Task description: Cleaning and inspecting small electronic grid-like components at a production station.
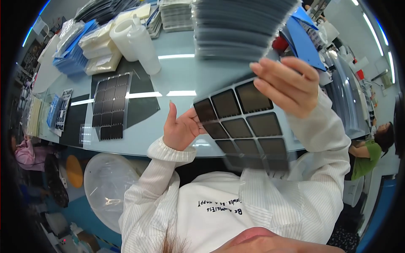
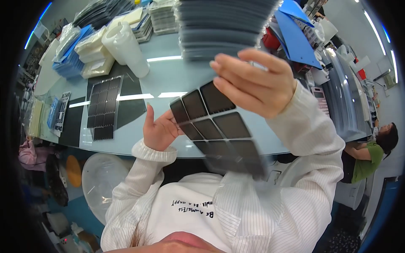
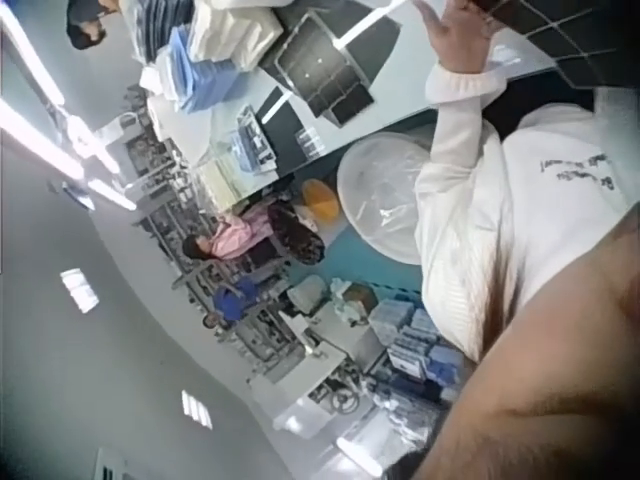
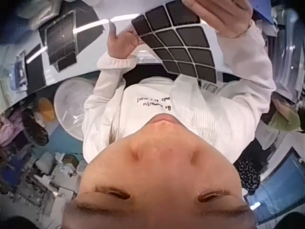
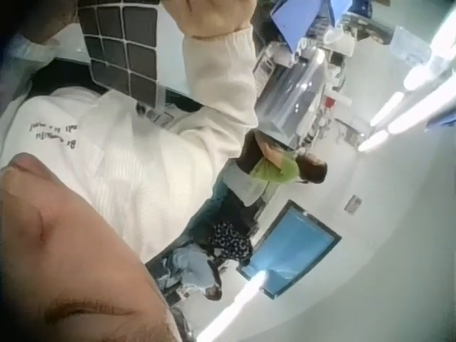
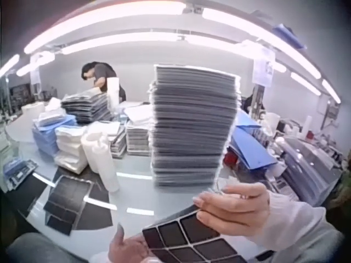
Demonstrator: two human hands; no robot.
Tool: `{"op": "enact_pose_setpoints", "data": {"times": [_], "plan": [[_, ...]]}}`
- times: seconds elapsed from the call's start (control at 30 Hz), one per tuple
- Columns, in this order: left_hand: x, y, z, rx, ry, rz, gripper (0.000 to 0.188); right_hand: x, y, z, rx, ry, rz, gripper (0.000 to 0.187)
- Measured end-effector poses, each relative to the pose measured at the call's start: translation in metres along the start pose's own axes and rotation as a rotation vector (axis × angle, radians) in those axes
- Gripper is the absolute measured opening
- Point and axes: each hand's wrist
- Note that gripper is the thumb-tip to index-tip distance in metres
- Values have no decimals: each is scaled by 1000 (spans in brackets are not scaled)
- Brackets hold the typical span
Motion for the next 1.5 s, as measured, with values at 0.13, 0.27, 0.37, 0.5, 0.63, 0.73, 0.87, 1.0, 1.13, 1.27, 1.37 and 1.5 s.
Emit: {"op": "enact_pose_setpoints", "data": {"times": [0.13, 0.27, 0.37, 0.5, 0.63, 0.73, 0.87, 1.0, 1.13, 1.27, 1.37, 1.5], "plan": [[-13, -16, 2, 265, 329, 182, 63, -34, -28, -1, 123, -30, 131, 17], [-24, -14, 22, 534, 386, 253, 36, -50, -60, -17, 149, -33, 320, 16], [-21, -12, 56, 496, 420, 275, 31, -49, -72, -33, 180, -173, 497, 17], [-26, -8, 59, 685, 411, 283, 33, -68, -93, -13, 265, -29, 877, 30], [-27, -1, 60, 805, 418, 305, 31, -78, -116, -14, 983, -121, 1599, 42], [-28, -3, 52, 916, 495, 320, 30, -87, -119, -15, 1582, -141, 1906, 38], [-29, 1, 42, 955, 499, 327, 29, -83, -135, -15, 1614, -342, 1749, 22], [-37, 17, 23, 1175, 525, 265, 27, -67, -131, -17, 1481, -324, 1775, 23], [-24, 19, 40, 906, 708, 301, 26, -69, -134, -22, 1468, -287, 1825, 24], [-24, 24, 42, 949, 583, 292, 24, -74, -134, -29, 1359, -290, 1837, 23], [-22, 25, 47, 1010, 575, 272, 22, -75, -134, -34, 1364, -308, 1839, 23], [-15, 27, 52, 1005, 587, 253, 20, -86, -132, -36, 1411, -329, 1771, 23]]}}
Point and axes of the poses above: each hand's wrist, its own x-axis towards the middle knuckle, its own z-axis out of the palm, y = z × x, and after that the axes turned 7 degrees about -x, right-handed
